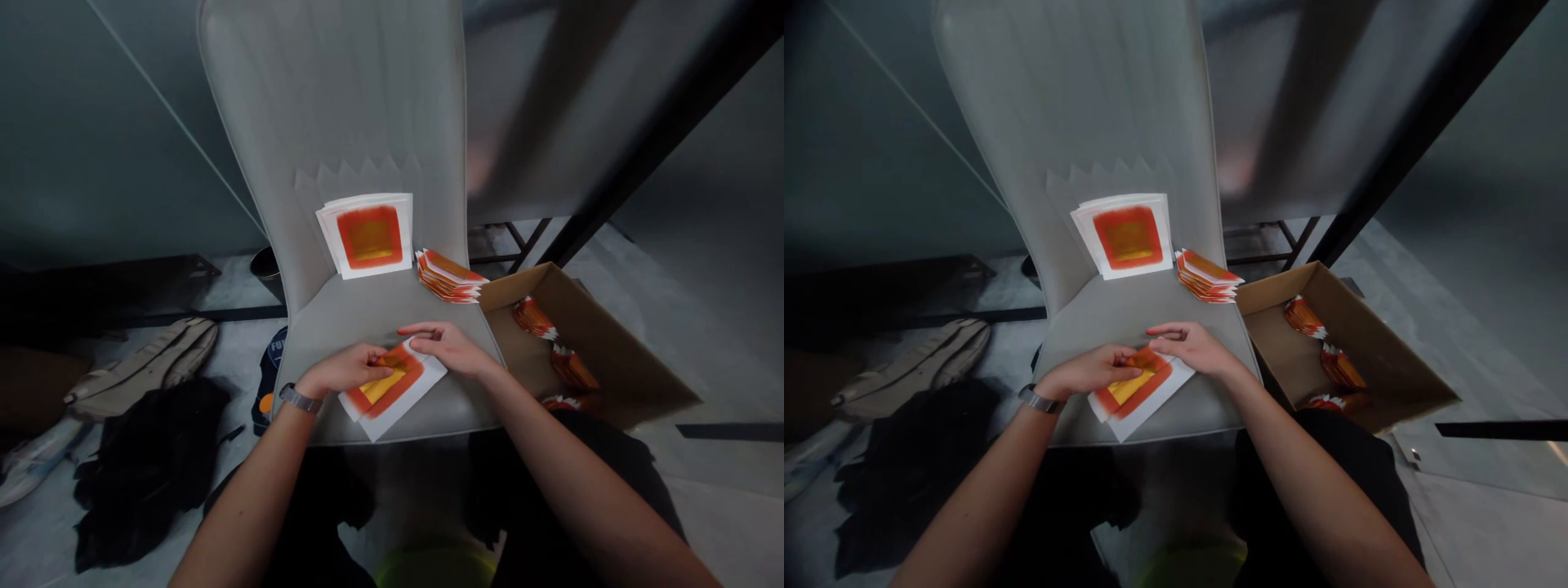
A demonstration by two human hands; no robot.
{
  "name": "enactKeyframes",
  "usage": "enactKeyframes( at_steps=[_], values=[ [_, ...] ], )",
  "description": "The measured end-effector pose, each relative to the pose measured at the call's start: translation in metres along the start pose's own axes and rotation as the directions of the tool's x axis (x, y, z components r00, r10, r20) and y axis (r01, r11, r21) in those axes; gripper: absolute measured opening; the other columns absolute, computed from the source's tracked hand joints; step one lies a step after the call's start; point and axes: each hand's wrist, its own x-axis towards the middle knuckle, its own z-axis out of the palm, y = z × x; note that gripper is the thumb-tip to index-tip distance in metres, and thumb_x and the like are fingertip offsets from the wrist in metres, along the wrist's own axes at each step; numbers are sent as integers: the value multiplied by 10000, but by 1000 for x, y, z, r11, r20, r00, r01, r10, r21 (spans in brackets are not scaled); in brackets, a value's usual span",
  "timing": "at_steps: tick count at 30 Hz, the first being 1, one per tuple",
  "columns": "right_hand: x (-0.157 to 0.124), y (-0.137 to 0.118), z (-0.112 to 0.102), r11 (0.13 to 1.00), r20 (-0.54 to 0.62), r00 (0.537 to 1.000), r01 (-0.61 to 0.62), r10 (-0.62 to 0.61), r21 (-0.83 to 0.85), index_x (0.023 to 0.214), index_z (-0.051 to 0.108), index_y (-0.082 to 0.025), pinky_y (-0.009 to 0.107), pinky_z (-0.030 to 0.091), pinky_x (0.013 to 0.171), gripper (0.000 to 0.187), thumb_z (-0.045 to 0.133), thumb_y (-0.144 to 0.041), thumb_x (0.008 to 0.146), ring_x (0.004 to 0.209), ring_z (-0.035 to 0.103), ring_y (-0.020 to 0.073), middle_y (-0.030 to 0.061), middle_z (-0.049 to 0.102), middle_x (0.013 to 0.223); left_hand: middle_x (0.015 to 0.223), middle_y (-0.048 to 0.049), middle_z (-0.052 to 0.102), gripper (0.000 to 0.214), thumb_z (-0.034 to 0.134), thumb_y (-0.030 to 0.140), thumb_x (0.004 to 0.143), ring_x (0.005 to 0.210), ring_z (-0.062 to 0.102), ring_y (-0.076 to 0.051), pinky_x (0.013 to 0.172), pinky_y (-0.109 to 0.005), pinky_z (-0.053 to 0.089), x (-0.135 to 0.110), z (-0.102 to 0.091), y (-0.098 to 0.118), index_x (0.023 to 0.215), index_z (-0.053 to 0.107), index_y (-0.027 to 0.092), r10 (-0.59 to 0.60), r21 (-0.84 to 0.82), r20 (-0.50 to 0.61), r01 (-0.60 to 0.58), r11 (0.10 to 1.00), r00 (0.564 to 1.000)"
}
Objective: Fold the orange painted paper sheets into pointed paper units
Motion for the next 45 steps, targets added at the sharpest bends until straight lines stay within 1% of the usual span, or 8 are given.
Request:
enactKeyframes(
  at_steps=[5, 7, 10, 18, 22, 28, 38, 45],
  values=[
    [9, 15, -8, 989, -254, 960, -133, 113, -61, 980, 788, -192, 287, 478, 564, 349, 829, -396, 699, 656, 668, 194, 49, 764, 793, 1153, -91, 715, 565, 786, 402, 822, 994, 678, -244, 854, -352, 528, 1, 0, -7, 1343, 627, 251, 98, 140, -211, -69, 988, 972],
    [12, 23, -14, 984, -383, 920, -138, 84, -115, 962, 779, -186, 287, 474, 582, 314, 807, -341, 690, 660, 657, 190, 44, 748, 766, 1277, -95, 653, 617, 839, 383, 768, 1152, 616, -282, 1000, -413, 479, 0, 1, -8, 1336, 626, 267, 223, 364, -322, -97, 927, 920],
    [14, 34, -20, 951, -449, 892, -100, -44, -293, 920, 780, -191, 290, 472, 638, 259, 771, -312, 691, 662, 612, 171, 17, 700, 726, 1236, -77, 642, 436, 827, 341, 786, 1157, 584, -294, 1052, -457, 431, -1, 2, -10, 1193, 694, 260, 308, 621, -282, -71, 780, 909],
    [11, 40, -23, 822, -425, 885, -94, -190, -562, 1126, 759, -206, 353, 510, 800, 404, 768, -313, 737, 811, 618, 201, 60, 658, 966, 1109, -65, 725, 216, 589, 327, 986, 1052, 633, -253, 991, -398, 456, -3, 5, -9, 1130, 738, 263, 359, 611, -256, -138, 780, 898],
    [5, 30, -27, 694, -261, 918, 21, -299, -720, 1086, 786, -248, 392, 501, 892, 286, 748, -358, 824, 906, 629, 234, 80, 646, 1026, 1089, -66, 746, 246, 545, 346, 1007, 1031, 623, -262, 1003, -412, 438, -4, 7, -9, 1091, 761, 263, 364, 581, -272, -150, 800, 891],
    [2, 26, -33, 669, -25, 963, 168, -269, -724, 1002, 817, -305, 479, 420, 1045, 257, 777, -494, 834, 1089, 599, 284, 66, 705, 1087, 995, -70, 752, 279, 506, 349, 1023, 954, 617, -265, 958, -403, 443, -1, 9, -11, 1050, 768, 256, 361, 617, -320, -97, 781, 876],
    [3, 29, -40, 614, 20, 961, 192, -275, -766, 927, 814, -296, 518, 409, 1060, 143, 779, -238, 801, 1087, 644, 271, 52, 742, 1136, 1075, -63, 746, 244, 515, 326, 1018, 1028, 630, -258, 989, -415, 443, -2, 10, -12, 1051, 746, 255, 352, 649, -279, -95, 755, 893],
    [0, 29, -32, 593, 39, 913, 295, -406, -749, 1007, 808, -296, 505, 440, 1072, 231, 655, -174, 884, 1205, 653, 277, 54, 772, 1145, 1356, -92, 651, 343, 668, 318, 937, 1223, 577, -305, 1049, -474, 426, -3, 19, -11, 1274, 669, 256, 377, 751, -247, -69, 657, 893]
  ],
)
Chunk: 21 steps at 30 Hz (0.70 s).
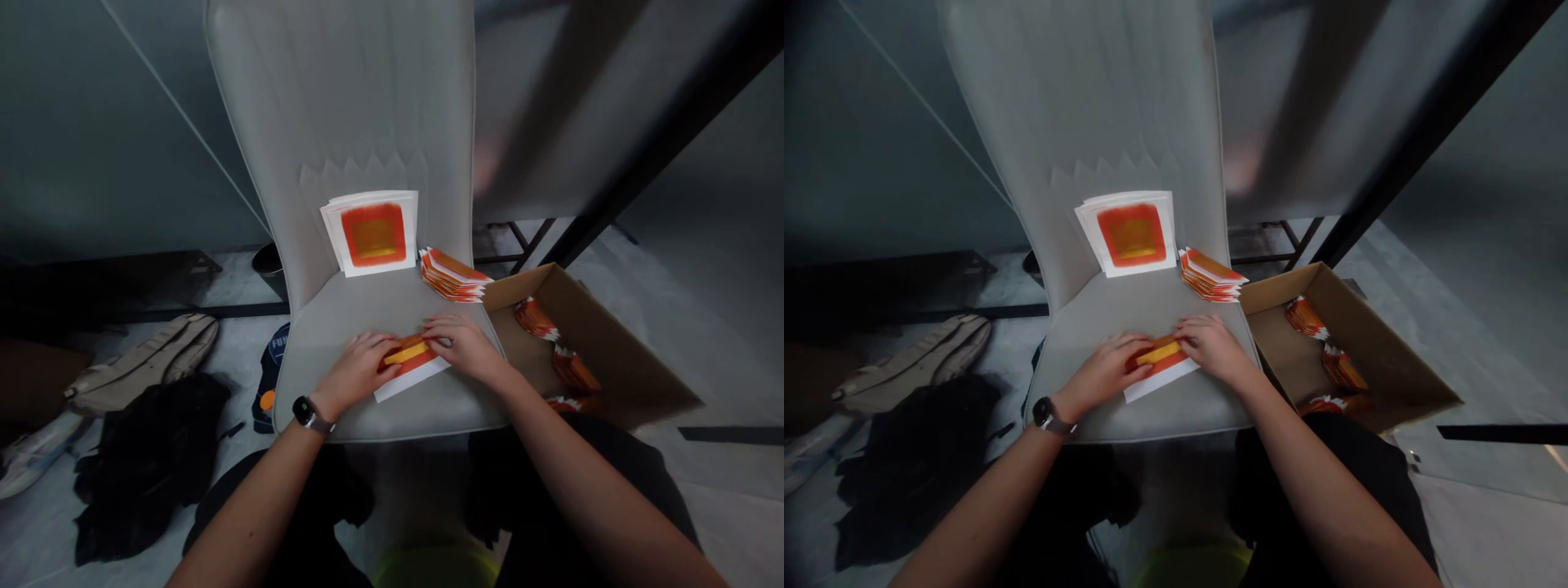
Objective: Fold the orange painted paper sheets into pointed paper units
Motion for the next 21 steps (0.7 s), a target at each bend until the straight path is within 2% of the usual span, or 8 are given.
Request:
enactKeyframes(
  at_steps=[3, 6, 8, 11, 14, 16, 19, 21],
  values=[
    [-3, -5, -2, 999, 62, 998, -34, 33, 13, 1000, 814, -304, 519, 456, 1073, 210, 714, -199, 847, 1207, 662, 300, 60, 768, 1168, 1356, -96, 661, 336, 635, 262, 950, 1248, 582, -299, 1097, -484, 406, -1, 6, 1, 1283, 678, 260, 7, -29, 12, -7, 1000, 1000],
    [-4, -8, -4, 998, 116, 992, -57, 56, 2, 1007, 818, -296, 539, 452, 1080, 196, 798, -328, 814, 1226, 648, 330, 81, 753, 1204, 1354, -103, 672, 312, 634, 244, 949, 1308, 568, -305, 1159, -498, 361, -5, 11, 3, 1253, 703, 259, 18, -104, -13, -19, 994, 1000],
    [-4, -7, -5, 999, 110, 992, -53, 53, -4, 997, 820, -290, 534, 451, 1077, 168, 757, -370, 864, 1218, 649, 321, 87, 757, 1189, 1379, -113, 660, 314, 621, 253, 962, 1351, 546, -313, 1186, -516, 329, -8, 15, 5, 1266, 698, 253, 16, -141, -42, -22, 990, 999],
    [-4, -4, -5, 999, 107, 993, -39, 42, -28, 977, 820, -281, 520, 438, 1081, 128, 734, -313, 889, 1207, 652, 301, 88, 751, 1197, 1435, -127, 620, 317, 596, 247, 976, 1402, 507, -321, 1219, -538, 278, -11, 19, 5, 1280, 687, 238, 4, -150, -58, -13, 989, 998],
    [-5, -3, -6, 998, 127, 992, -19, 26, -58, 1014, 810, -271, 513, 421, 1094, 204, 817, -329, 819, 1247, 628, 306, 98, 722, 1270, 1462, -136, 596, 346, 541, 180, 988, 1427, 486, -304, 1234, -540, 273, -10, 21, 4, 1313, 655, 213, 24, -71, -30, -26, 997, 999],
    [-6, -4, -7, 997, 150, 989, -3, 15, -82, 1033, 806, -264, 502, 422, 1093, 202, 787, -357, 855, 1271, 614, 301, 104, 713, 1289, 1480, -142, 579, 385, 487, 152, 1005, 1436, 478, -284, 1232, -533, 303, -10, 24, 4, 1371, 605, 183, 36, 29, 6, -36, 999, 999],
    [-7, -4, -7, 988, 166, 986, 5, 21, -155, 1040, 803, -248, 490, 431, 1076, 176, 660, -308, 956, 1249, 619, 282, 107, 716, 1278, 1526, -155, 528, 386, 443, 219, 1049, 1463, 441, -280, 1222, -514, 351, -12, 27, 7, 1410, 559, 148, 45, 188, 57, -55, 981, 997],
    [-7, -1, -6, 975, 134, 989, -27, 58, -219, 1099, 787, -236, 492, 442, 1057, 205, 644, -277, 958, 1209, 624, 285, 110, 715, 1262, 1555, -161, 490, 399, 449, 290, 1061, 1486, 403, -297, 1217, -519, 360, -15, 29, 10, 1418, 549, 145, 46, 254, 81, -65, 965, 996]
  ],
)
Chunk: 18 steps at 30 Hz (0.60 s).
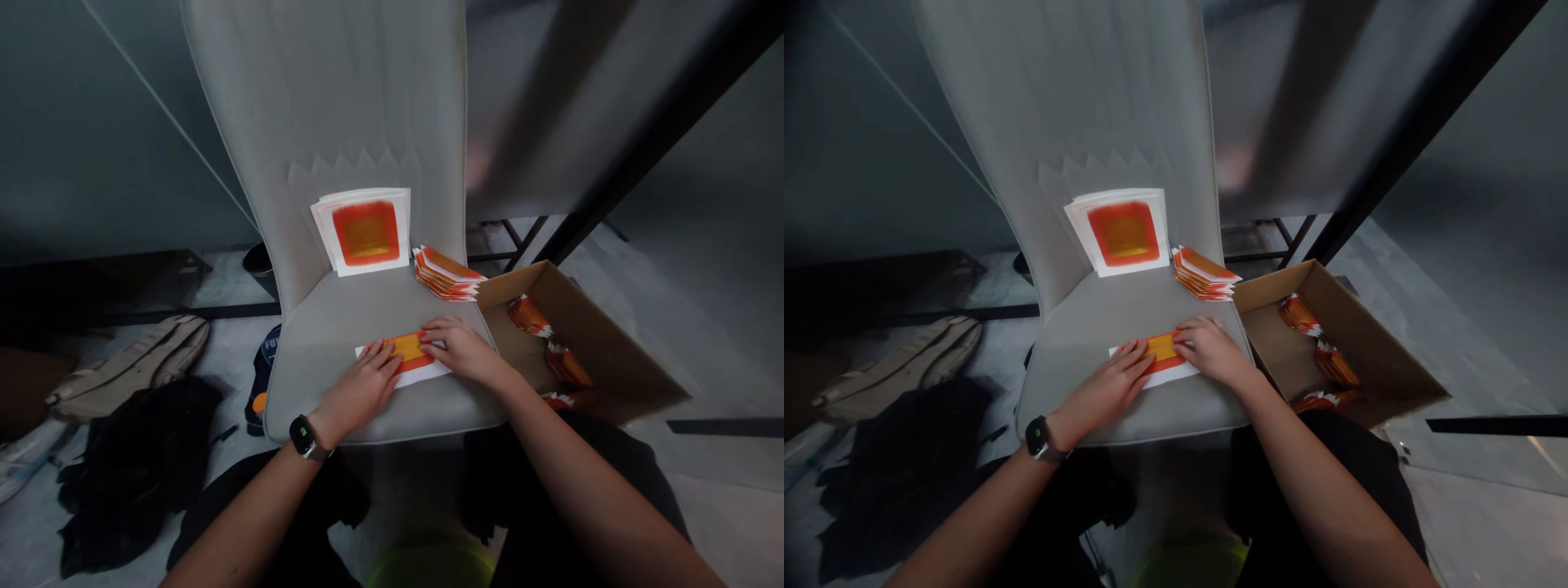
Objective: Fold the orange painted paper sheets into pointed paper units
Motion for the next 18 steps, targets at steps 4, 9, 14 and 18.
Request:
enactKeyframes(
  at_steps=[4, 9, 14, 18],
  values=[
    [2, 6, 4, 985, -78, 986, -151, 144, -86, 1229, 740, -203, 514, 437, 1058, 359, 712, -335, 897, 1246, 556, 335, 142, 659, 1324, 1547, -150, 495, 411, 466, 338, 1060, 1472, 414, -307, 1200, -525, 375, 0, -5, 7, 1417, 552, 152, -11, 34, 18, 10, 999, 1000],
    [7, 4, 2, 965, -70, 967, -251, 246, -80, 1132, 776, -242, 508, 424, 1042, 325, 767, -363, 831, 1231, 537, 340, 115, 638, 1317, 1284, -115, 653, 280, 484, 301, 1050, 1200, 583, -290, 1042, -494, 475, 20, -13, 15, 1153, 708, 168, -82, 55, -60, 85, 995, 995],
    [16, 3, 1, 916, -154, 906, -400, 394, -14, 941, 792, -248, 445, 436, 988, 246, 789, -441, 789, 1104, 576, 307, 92, 670, 1089, 1181, -110, 639, 222, 551, 196, 989, 1094, 574, -279, 978, -449, 479, 41, -12, 18, 1156, 695, 172, -103, 5, -50, 103, 995, 993],
    [19, 11, 6, 895, -141, 886, -445, 442, 8, 890, 741, -214, 385, 450, 884, 263, 713, -474, 861, 947, 602, 264, 75, 670, 920, 1207, -107, 604, 375, 555, 209, 975, 1088, 553, -280, 999, -449, 460, 48, -7, 13, 1344, 619, 198, -113, -20, -37, 112, 993, 993]
  ],
)
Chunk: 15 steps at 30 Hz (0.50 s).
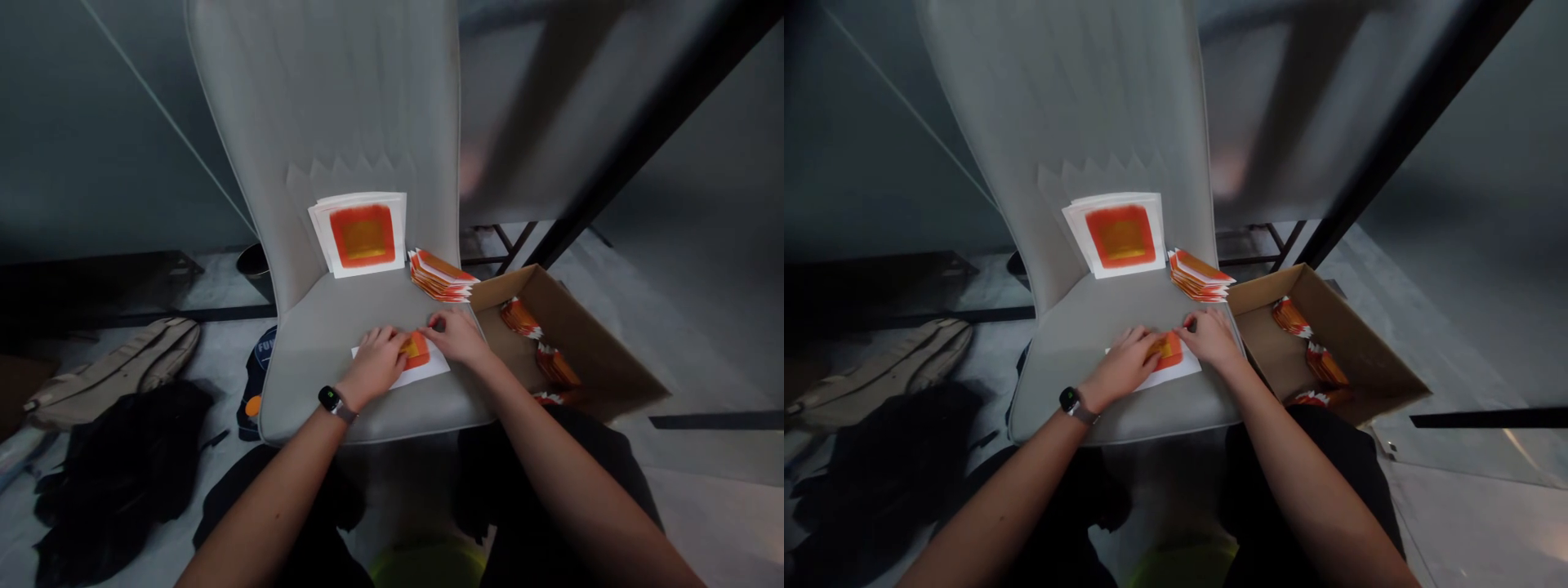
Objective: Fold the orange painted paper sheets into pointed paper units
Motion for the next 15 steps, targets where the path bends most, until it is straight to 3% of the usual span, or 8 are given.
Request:
enactKeyframes(
  at_steps=[5, 7, 9, 12, 15],
  values=[
    [-3, -5, -5, 998, -38, 999, 10, -12, -67, 1035, 710, -188, 400, 442, 911, 265, 708, -403, 881, 1051, 615, 289, 116, 705, 1061, 1206, -94, 588, 456, 523, 255, 990, 1062, 540, -279, 985, -459, 453, 3, 2, -5, 1446, 548, 263, -3, 27, 37, 2, 1000, 999],
    [-10, -13, -9, 986, -42, 991, 119, -125, -114, 1179, 699, -193, 444, 410, 1000, 286, 632, -335, 940, 1187, 589, 304, 136, 696, 1216, 1208, -97, 586, 449, 520, 256, 990, 1064, 534, -282, 978, -457, 453, 3, 2, -4, 1437, 549, 254, 7, 53, 26, -9, 999, 1000],
    [-22, -23, -11, 945, 36, 953, 304, -302, -124, 1313, 656, -205, 475, 344, 1103, 351, 495, -306, 1019, 1311, 543, 284, 127, 655, 1366, 1198, -98, 589, 409, 518, 261, 992, 1054, 535, -279, 964, -448, 456, 1, 1, -3, 1396, 572, 244, 13, 68, 24, -14, 998, 1000],
    [-41, -31, -10, 898, 205, 890, 431, -407, -91, 1479, 533, -178, 498, 261, 1197, 546, 351, -489, 1068, 1434, 459, 273, 142, 546, 1516, 1196, -101, 590, 386, 518, 286, 1003, 1051, 539, -274, 955, -434, 460, -3, -1, -3, 1382, 572, 235, 21, 62, 36, -23, 998, 999],
    [-51, -25, -11, 924, 261, 911, 361, -319, -128, 1550, 444, -160, 573, 162, 1238, 760, 307, -682, 1015, 1502, 363, 313, 161, 440, 1591, 1212, -113, 584, 419, 528, 307, 1006, 1070, 534, -280, 975, -440, 453, -9, -5, -8, 1414, 550, 214, 14, 82, 31, -16, 997, 999]
  ],
)
